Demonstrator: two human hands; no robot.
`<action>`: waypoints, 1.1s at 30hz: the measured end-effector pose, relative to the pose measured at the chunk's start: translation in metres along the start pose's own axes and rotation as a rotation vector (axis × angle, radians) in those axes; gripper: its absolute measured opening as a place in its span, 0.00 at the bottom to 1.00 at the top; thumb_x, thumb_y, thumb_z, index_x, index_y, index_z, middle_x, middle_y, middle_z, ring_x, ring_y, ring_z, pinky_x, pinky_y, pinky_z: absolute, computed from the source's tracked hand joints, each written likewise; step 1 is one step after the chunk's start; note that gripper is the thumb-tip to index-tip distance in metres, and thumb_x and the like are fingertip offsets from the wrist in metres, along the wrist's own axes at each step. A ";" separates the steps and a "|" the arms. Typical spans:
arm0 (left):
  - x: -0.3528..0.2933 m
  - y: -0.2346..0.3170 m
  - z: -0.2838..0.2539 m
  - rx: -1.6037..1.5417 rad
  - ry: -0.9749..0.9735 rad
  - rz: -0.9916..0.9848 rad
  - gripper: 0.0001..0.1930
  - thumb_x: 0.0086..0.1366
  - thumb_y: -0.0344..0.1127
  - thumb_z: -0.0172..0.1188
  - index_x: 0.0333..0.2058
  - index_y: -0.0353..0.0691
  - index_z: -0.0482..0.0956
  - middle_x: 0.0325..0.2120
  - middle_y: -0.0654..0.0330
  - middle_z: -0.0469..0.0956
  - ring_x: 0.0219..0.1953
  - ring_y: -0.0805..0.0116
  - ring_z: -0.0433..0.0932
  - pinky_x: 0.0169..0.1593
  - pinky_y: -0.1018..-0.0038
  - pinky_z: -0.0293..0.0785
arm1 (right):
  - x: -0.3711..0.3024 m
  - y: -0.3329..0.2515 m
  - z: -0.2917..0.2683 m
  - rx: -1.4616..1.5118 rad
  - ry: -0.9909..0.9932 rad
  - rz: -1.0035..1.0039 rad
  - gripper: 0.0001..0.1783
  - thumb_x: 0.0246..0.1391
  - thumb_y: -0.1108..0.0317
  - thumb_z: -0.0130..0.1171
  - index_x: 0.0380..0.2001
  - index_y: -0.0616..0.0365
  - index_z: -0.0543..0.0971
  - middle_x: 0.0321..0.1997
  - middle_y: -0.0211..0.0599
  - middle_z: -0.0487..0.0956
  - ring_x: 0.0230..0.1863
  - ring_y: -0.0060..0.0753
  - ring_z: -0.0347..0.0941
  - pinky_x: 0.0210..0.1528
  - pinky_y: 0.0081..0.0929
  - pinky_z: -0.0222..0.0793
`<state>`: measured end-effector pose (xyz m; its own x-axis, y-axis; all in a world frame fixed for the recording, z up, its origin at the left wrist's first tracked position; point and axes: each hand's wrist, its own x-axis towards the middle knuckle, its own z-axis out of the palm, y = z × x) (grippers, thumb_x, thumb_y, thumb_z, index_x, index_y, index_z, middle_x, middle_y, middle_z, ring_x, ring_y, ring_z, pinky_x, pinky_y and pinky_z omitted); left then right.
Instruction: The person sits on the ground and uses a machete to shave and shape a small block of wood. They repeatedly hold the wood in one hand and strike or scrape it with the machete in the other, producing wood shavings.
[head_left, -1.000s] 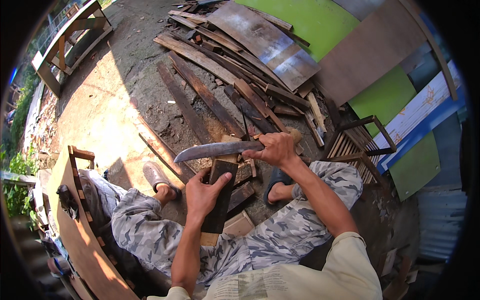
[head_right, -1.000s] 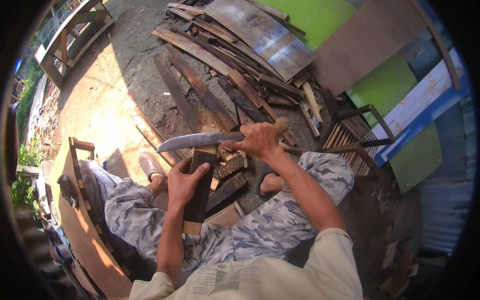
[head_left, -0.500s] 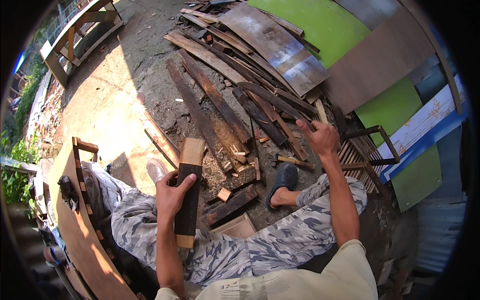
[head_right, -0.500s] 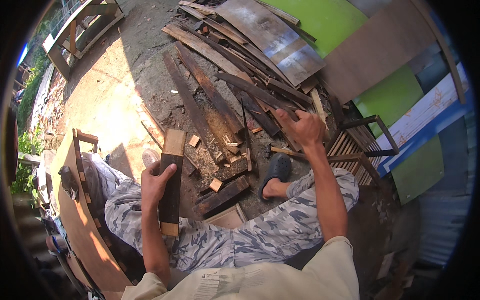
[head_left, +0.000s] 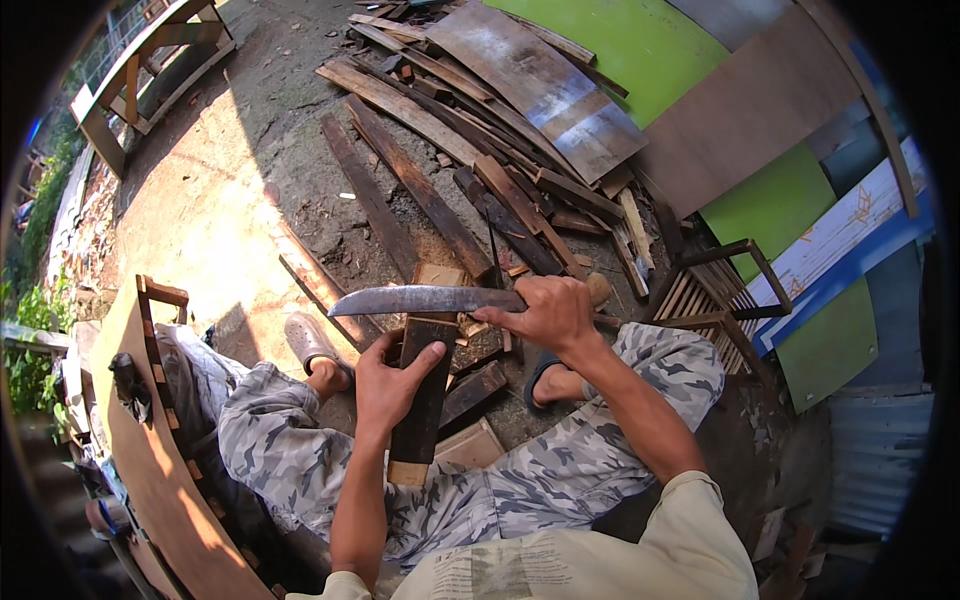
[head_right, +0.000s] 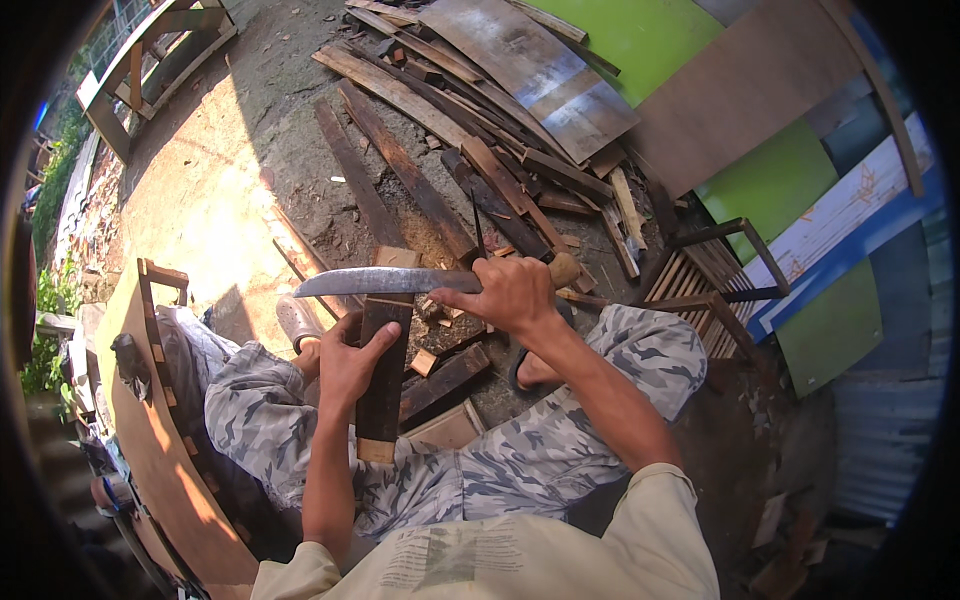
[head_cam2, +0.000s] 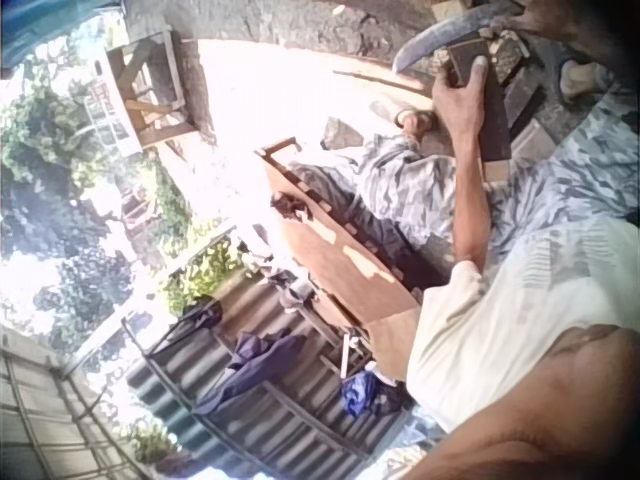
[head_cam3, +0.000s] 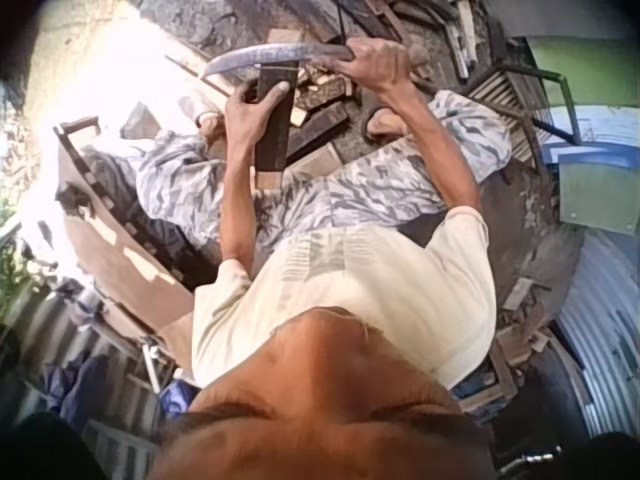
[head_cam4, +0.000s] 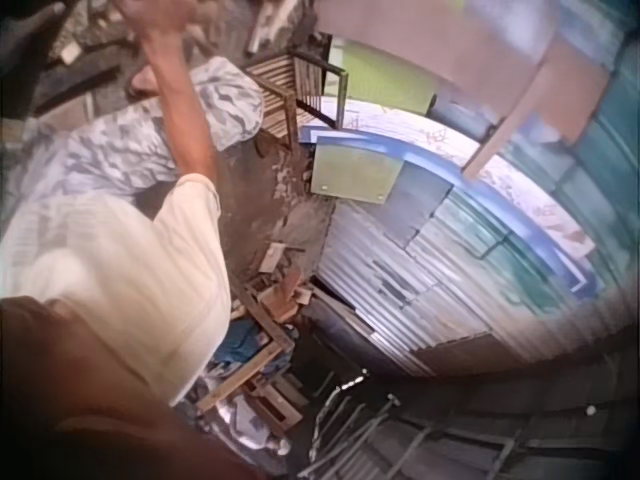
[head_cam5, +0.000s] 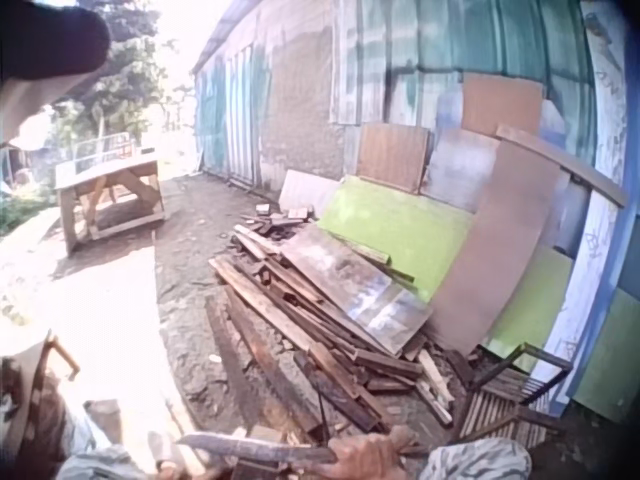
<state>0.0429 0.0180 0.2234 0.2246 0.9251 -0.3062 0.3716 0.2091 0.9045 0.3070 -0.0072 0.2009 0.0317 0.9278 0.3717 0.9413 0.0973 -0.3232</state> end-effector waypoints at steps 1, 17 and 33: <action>0.000 0.000 0.001 0.002 0.003 -0.001 0.33 0.58 0.52 0.77 0.48 0.24 0.82 0.35 0.50 0.87 0.36 0.68 0.85 0.42 0.71 0.80 | 0.000 0.001 0.001 -0.009 0.022 -0.010 0.44 0.47 0.19 0.60 0.11 0.54 0.75 0.13 0.40 0.76 0.16 0.44 0.78 0.19 0.39 0.71; -0.002 0.002 0.003 -0.003 -0.031 -0.023 0.36 0.54 0.50 0.80 0.49 0.23 0.82 0.36 0.50 0.87 0.36 0.68 0.85 0.44 0.72 0.81 | 0.004 0.010 -0.002 -0.051 0.064 -0.074 0.42 0.46 0.21 0.62 0.10 0.52 0.73 0.12 0.38 0.75 0.16 0.42 0.77 0.19 0.37 0.71; -0.020 -0.015 -0.068 -0.119 0.059 -0.144 0.25 0.58 0.40 0.77 0.46 0.24 0.84 0.32 0.56 0.86 0.30 0.72 0.84 0.37 0.75 0.81 | 0.028 0.172 -0.077 -0.343 0.020 0.662 0.57 0.51 0.11 0.40 0.21 0.64 0.84 0.24 0.61 0.83 0.33 0.59 0.85 0.37 0.51 0.80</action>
<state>-0.0287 0.0178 0.2359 0.1220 0.8994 -0.4198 0.2865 0.3730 0.8825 0.4957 0.0080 0.2233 0.6314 0.7463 0.2107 0.7752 -0.6003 -0.1967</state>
